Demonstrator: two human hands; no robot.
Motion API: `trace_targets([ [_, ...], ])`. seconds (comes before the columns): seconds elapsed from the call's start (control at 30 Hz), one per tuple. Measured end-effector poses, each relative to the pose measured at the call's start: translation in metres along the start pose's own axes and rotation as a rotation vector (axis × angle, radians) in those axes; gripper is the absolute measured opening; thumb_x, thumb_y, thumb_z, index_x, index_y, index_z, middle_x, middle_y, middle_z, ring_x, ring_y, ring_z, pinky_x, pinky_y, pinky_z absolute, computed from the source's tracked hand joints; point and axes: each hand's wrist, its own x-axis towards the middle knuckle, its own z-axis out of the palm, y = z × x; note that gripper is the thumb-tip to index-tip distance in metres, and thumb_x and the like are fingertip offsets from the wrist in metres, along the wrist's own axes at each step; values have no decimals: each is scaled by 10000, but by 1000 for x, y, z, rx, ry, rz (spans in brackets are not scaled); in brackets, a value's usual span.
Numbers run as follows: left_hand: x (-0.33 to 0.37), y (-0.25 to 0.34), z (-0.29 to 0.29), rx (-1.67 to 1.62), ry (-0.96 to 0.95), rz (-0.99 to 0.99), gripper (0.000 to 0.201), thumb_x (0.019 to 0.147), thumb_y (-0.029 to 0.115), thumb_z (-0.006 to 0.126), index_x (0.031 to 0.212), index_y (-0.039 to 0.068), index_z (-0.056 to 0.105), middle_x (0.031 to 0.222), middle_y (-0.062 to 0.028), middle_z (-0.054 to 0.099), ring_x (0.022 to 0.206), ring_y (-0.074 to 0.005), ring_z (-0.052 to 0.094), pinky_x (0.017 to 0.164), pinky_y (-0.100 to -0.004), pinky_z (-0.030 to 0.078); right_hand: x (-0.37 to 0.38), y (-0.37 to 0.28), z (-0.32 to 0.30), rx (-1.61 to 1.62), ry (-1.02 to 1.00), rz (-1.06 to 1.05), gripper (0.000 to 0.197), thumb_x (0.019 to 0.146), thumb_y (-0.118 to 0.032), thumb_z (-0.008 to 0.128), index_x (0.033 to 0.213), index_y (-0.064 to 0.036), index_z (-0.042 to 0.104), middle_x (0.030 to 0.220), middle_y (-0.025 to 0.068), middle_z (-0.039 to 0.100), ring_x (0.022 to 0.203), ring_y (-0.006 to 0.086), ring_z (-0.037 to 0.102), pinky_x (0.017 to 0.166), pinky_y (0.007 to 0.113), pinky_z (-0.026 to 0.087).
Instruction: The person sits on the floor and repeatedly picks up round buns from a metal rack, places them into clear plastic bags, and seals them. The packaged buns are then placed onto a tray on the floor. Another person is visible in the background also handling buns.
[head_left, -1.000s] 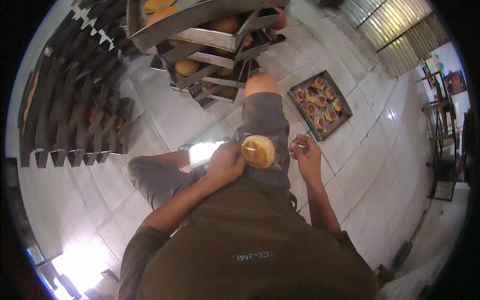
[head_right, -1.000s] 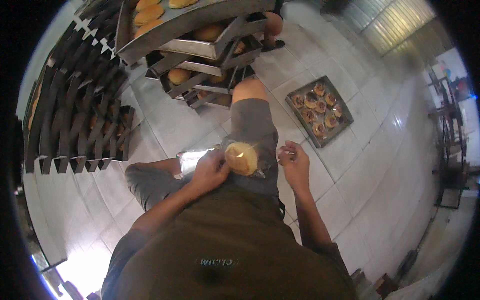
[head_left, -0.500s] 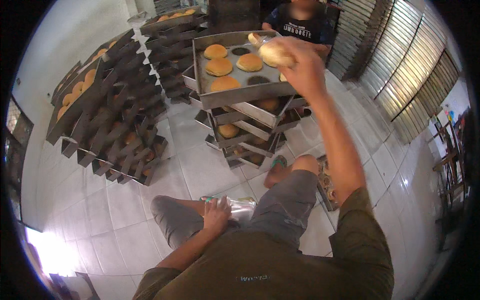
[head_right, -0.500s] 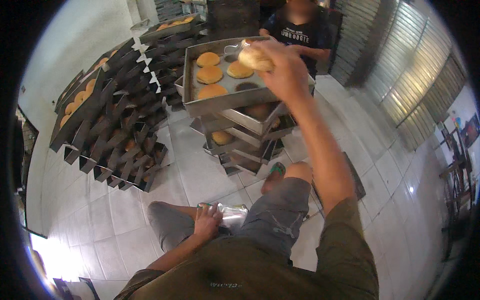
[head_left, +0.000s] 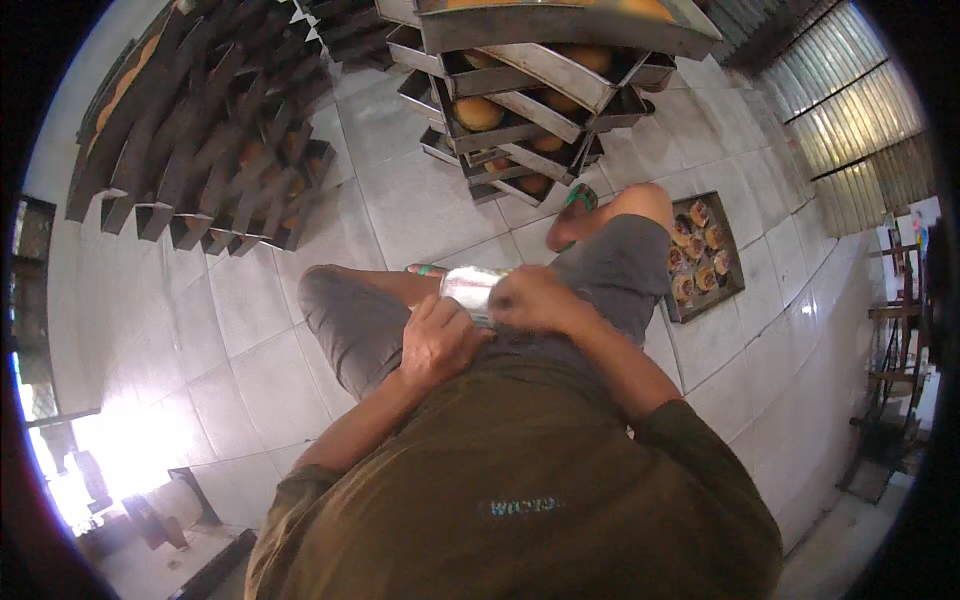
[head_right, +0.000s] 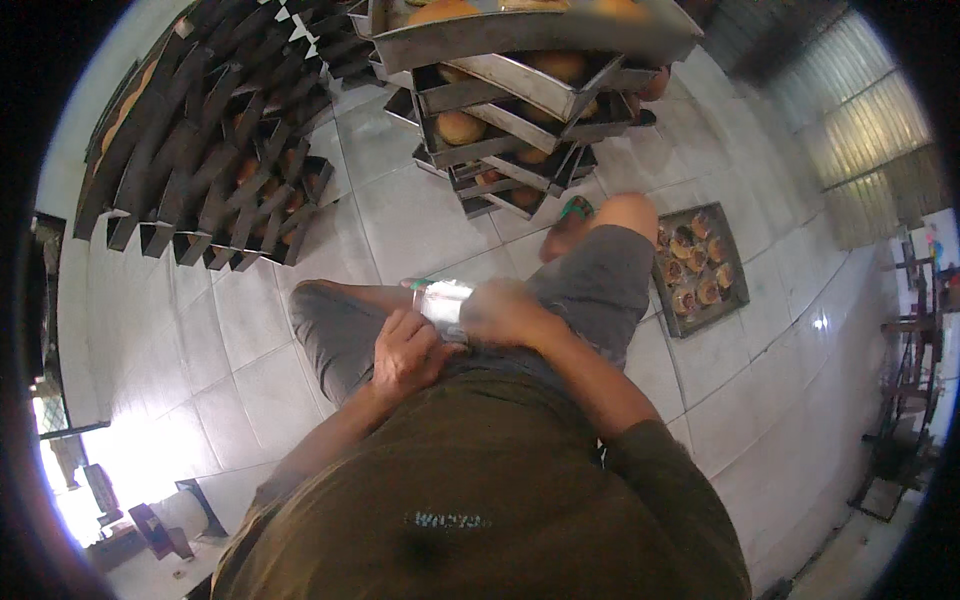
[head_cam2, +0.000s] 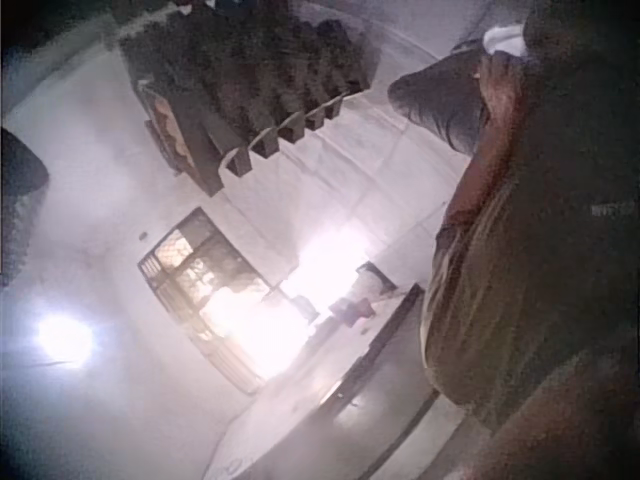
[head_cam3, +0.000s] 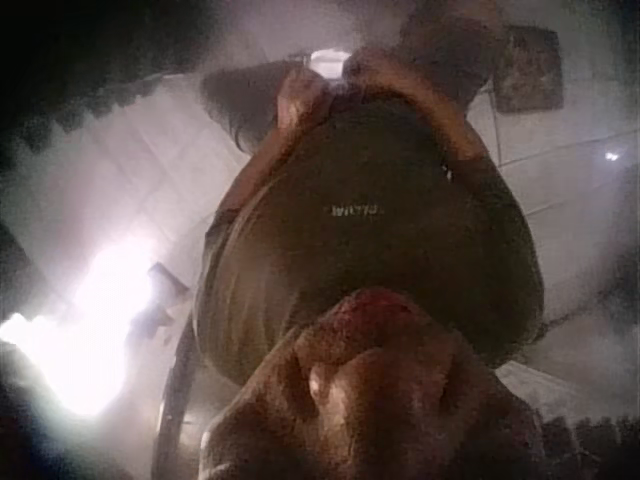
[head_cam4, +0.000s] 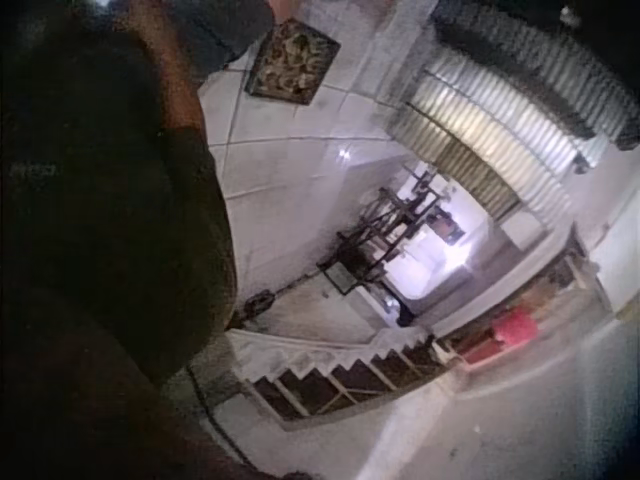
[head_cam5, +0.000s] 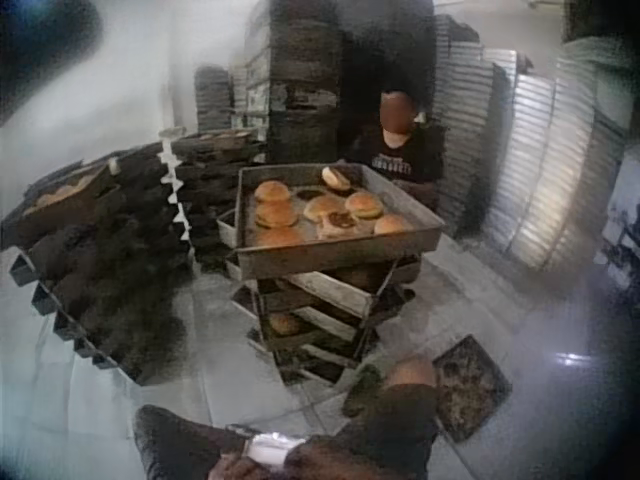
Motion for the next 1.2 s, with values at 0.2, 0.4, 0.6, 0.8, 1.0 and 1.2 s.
trace_targets([
  [0.2, 72, 58, -15, -1913, 161, -550, 436, 993, 396, 645, 1252, 49, 596, 1139, -10, 654, 1086, -160, 578, 934, -321, 469, 24, -50, -75, 821, 586, 249, 293, 834, -275, 830, 784, 1, 748, 733, 25, 700, 671, 88, 614, 633, 250, 487],
  [0.4, 65, -23, -78, -1260, 714, -587, 421, 1002, 428, 622, 1180, 48, 659, 1067, -13, 634, 948, -142, 562, 793, -310, 493, 10, -73, -168, 218, 601, 104, 413, 828, -417, 811, 839, -5, 779, 693, 77, 702, 650, 124, 616, 625, 329, 494],
  [0.6, -29, -111, -57, -980, 630, -880, 467, 1011, 451, 600, 1131, 0, 632, 998, -49, 628, 889, -151, 591, 749, -321, 498, 63, 20, -408, -431, 1118, -21, 422, 900, -407, 692, 890, 12, 742, 718, 124, 702, 660, 191, 656, 625, 352, 498],
  [0.8, -100, -107, -21, -1301, 1054, -786, 447, 1002, 419, 617, 1158, 0, 622, 980, -48, 628, 873, -156, 616, 740, -320, 511, 81, 59, -469, 51, 415, 673, 480, 730, -407, 852, 965, -5, 736, 899, 104, 709, 769, 233, 663, 699, 351, 524],
  [1.0, -71, -84, -50, -1444, 1052, -684, 354, 1049, 341, 540, 1298, 92, 583, 1145, -41, 658, 927, -116, 652, 651, -273, 561, 49, 8, -461, -293, 541, 340, 508, 747, -458, 853, 969, -15, 740, 951, 69, 704, 831, 157, 650, 708, 317, 505],
  [1.2, 19, -58, -69, -2009, 736, -452, 216, 1010, 405, 606, 961, 195, 594, 842, 55, 611, 673, -77, 557, 531, -208, 433, -28, -85, -227, 953, 788, -108, 528, 937, -431, 668, 1271, -26, 615, 1027, 62, 698, 831, 168, 679, 659, 316, 551],
])
